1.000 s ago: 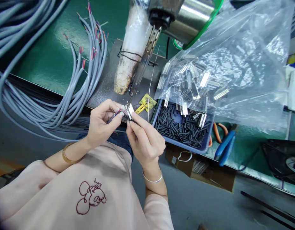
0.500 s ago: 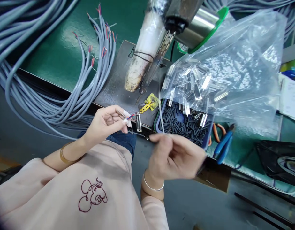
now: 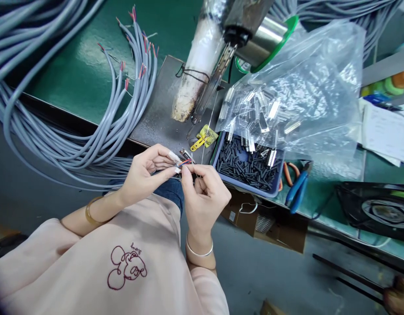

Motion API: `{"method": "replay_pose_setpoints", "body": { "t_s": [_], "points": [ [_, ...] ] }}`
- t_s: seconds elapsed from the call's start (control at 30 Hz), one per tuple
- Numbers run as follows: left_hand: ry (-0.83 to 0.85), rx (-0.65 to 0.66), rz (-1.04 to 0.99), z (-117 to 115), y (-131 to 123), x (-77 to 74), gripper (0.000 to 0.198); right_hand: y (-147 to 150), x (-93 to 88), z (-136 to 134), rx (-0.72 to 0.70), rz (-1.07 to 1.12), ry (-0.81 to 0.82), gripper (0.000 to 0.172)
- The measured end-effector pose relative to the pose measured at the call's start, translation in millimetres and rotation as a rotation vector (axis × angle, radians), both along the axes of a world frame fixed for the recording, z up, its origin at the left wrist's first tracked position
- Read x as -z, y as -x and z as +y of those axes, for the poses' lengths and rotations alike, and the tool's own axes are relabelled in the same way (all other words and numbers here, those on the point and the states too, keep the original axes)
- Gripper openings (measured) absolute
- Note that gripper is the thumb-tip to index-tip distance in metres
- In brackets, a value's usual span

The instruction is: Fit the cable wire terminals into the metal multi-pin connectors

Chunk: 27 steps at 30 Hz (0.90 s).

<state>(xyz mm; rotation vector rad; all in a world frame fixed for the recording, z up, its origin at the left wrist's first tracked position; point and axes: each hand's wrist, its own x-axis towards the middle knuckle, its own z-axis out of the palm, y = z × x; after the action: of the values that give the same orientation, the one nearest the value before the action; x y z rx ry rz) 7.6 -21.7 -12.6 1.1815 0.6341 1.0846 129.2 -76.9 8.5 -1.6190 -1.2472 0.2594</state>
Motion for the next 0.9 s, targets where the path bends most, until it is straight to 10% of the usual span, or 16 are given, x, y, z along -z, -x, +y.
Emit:
{"method": "replay_pose_setpoints", "body": {
  "t_s": [0.5, 0.73, 0.9],
  "points": [
    [-0.265, -0.090, 0.218, -5, 0, -1.2, 0.005, -5, 2.2, 3, -0.033, 0.136, 0.037, 0.008],
    [0.213, 0.328, -0.031, 14, 5, -1.4, 0.022, -12, -5.3, 0, -0.160, -0.434, -0.088, 0.013],
    [0.298, 0.405, -0.127, 18, 4, -5.4, 0.018, -13, -2.0, -2, -0.134, -0.185, -0.076, 0.012]
  ]
}}
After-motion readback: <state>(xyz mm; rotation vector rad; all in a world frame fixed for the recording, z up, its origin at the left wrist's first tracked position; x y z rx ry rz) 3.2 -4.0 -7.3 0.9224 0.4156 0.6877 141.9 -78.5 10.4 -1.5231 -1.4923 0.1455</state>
